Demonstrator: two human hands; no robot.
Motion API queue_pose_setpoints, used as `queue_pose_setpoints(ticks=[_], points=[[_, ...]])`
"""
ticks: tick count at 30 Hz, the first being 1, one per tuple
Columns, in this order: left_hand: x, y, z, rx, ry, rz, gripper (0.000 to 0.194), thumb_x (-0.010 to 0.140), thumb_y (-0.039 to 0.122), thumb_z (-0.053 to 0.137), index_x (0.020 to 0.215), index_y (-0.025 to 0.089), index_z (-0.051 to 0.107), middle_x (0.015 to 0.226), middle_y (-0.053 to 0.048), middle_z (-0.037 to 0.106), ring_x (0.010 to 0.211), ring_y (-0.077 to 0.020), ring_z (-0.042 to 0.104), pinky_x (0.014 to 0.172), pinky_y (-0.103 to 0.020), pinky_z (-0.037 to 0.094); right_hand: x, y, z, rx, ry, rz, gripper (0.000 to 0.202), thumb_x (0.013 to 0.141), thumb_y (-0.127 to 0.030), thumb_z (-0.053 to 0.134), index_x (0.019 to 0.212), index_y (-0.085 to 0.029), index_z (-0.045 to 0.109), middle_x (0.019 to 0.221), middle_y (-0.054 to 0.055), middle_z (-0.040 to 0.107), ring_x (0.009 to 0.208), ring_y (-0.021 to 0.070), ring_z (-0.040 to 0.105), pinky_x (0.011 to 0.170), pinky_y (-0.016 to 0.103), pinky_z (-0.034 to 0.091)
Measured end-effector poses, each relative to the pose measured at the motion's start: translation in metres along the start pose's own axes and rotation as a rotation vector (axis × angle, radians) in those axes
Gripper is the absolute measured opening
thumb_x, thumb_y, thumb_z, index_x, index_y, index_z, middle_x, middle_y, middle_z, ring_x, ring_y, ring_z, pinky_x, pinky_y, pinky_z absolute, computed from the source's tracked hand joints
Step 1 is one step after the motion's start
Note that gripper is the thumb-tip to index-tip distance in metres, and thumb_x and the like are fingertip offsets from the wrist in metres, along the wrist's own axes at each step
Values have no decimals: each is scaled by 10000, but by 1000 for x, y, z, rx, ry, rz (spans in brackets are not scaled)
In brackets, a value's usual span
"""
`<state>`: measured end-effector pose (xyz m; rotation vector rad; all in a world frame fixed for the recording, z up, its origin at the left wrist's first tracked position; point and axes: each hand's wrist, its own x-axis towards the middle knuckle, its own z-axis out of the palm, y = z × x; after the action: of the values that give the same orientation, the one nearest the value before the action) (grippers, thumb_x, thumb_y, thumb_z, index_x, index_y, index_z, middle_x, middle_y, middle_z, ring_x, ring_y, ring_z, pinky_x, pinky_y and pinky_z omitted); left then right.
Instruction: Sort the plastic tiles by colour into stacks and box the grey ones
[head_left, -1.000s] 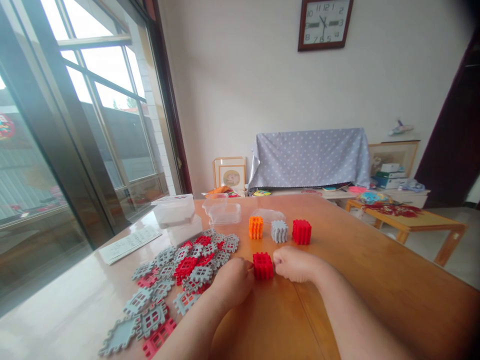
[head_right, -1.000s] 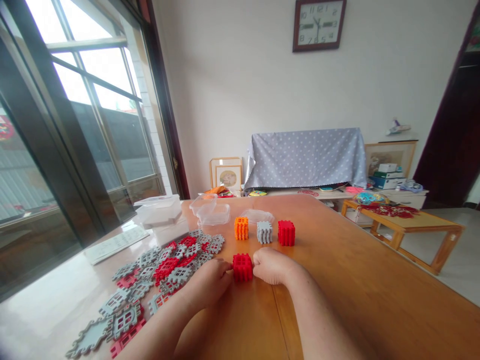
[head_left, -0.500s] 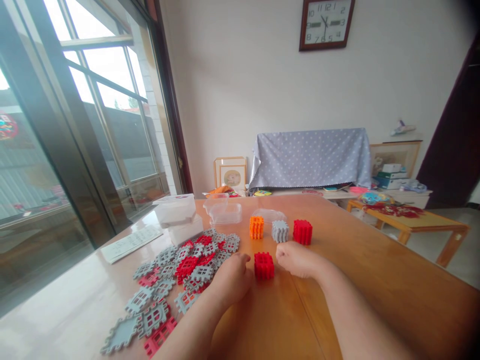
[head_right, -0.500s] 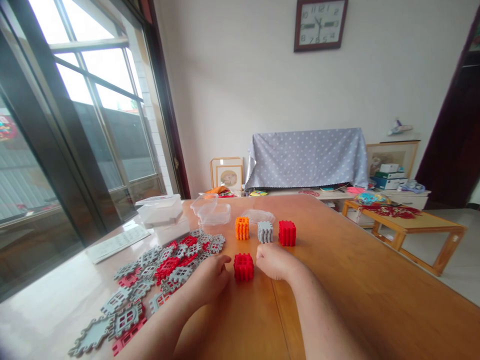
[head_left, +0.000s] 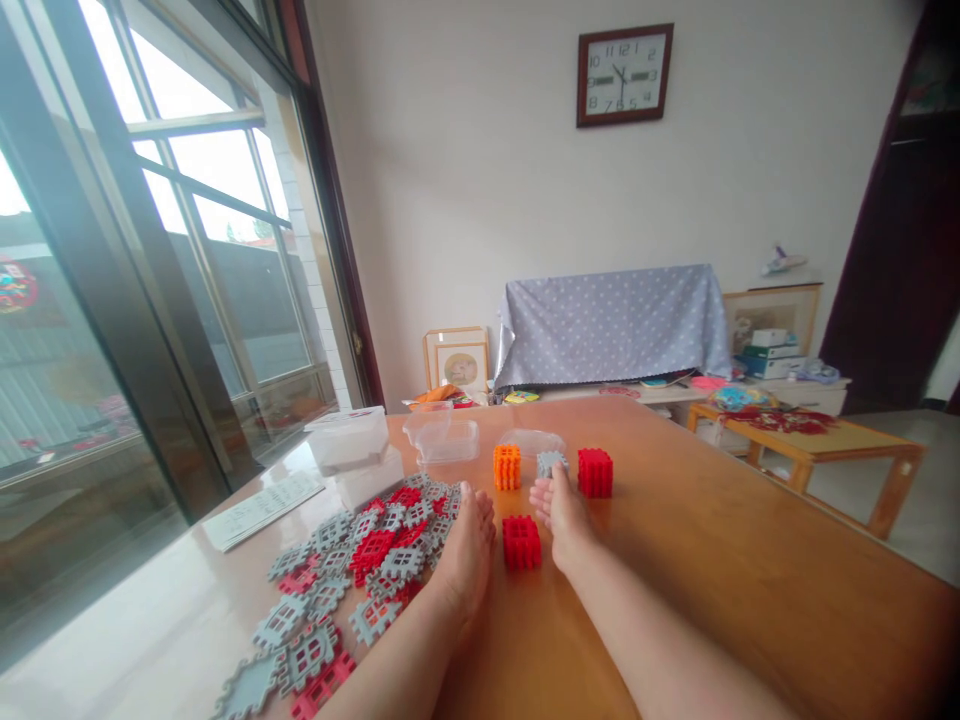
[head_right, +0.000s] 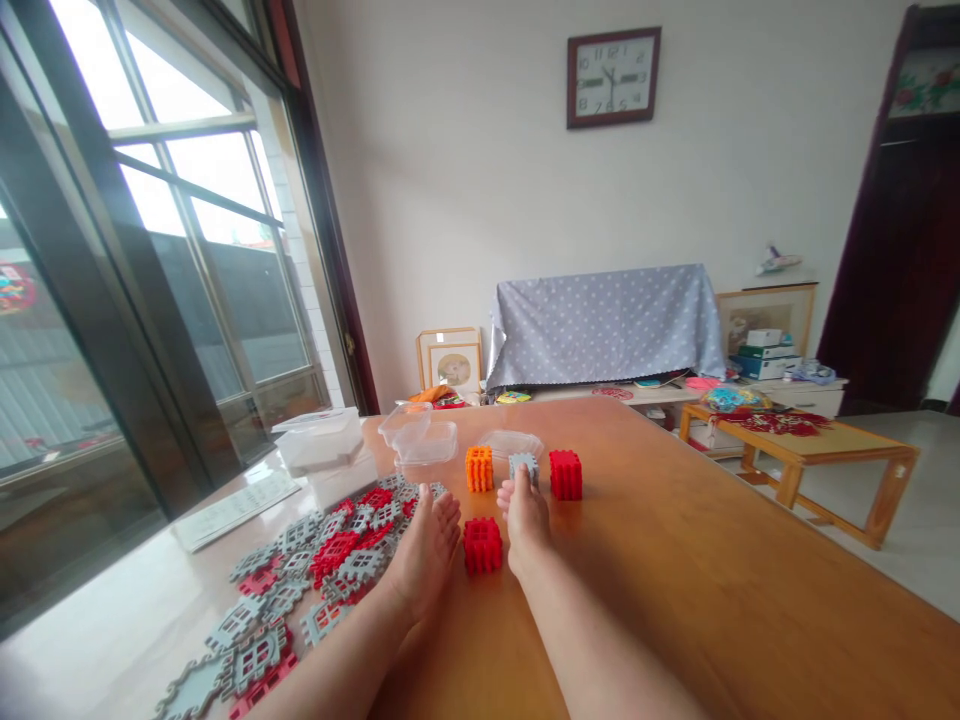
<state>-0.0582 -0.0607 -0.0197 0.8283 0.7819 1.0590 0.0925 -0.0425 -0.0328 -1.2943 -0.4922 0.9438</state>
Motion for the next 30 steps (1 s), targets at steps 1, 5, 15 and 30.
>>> queue_pose_setpoints(ticks=[1, 5, 15, 30], points=[[1, -1, 2, -12, -3, 1, 882, 937, 757, 322, 1571, 145, 311, 1684, -121, 231, 1551, -215, 232, 1278, -368, 177, 0, 2, 0, 34, 3, 15, 655, 896, -735, 407, 964, -158, 709, 1077, 169, 773, 1008, 275, 731, 821, 362, 550], [6, -8, 6, -25, 5, 24, 891, 944, 745, 308, 1572, 114, 322, 1673, -136, 255, 1553, -225, 218, 1278, -338, 154, 2, 5, 2, 138, -13, 32, 676, 907, -737, 390, 995, -155, 724, 1110, 169, 773, 1078, 277, 719, 892, 366, 543], [15, -14, 16, 19, 25, 53, 928, 943, 758, 265, 1587, 90, 291, 1659, -148, 285, 1550, -233, 229, 1279, -337, 147, -6, 9, 4, 143, -170, 29, 815, 888, -810, 325, 1132, -151, 737, 1193, 169, 752, 1249, 291, 637, 1086, 403, 454], [18, -22, 25, 101, -66, 28, 975, 898, 833, 206, 1612, 173, 265, 1700, -34, 142, 1573, -195, 73, 1281, -343, 53, -16, 12, 14, 111, -308, -40, 863, 898, -816, 337, 1381, -158, 618, 1492, 129, 564, 1450, 260, 440, 1222, 378, 282]])
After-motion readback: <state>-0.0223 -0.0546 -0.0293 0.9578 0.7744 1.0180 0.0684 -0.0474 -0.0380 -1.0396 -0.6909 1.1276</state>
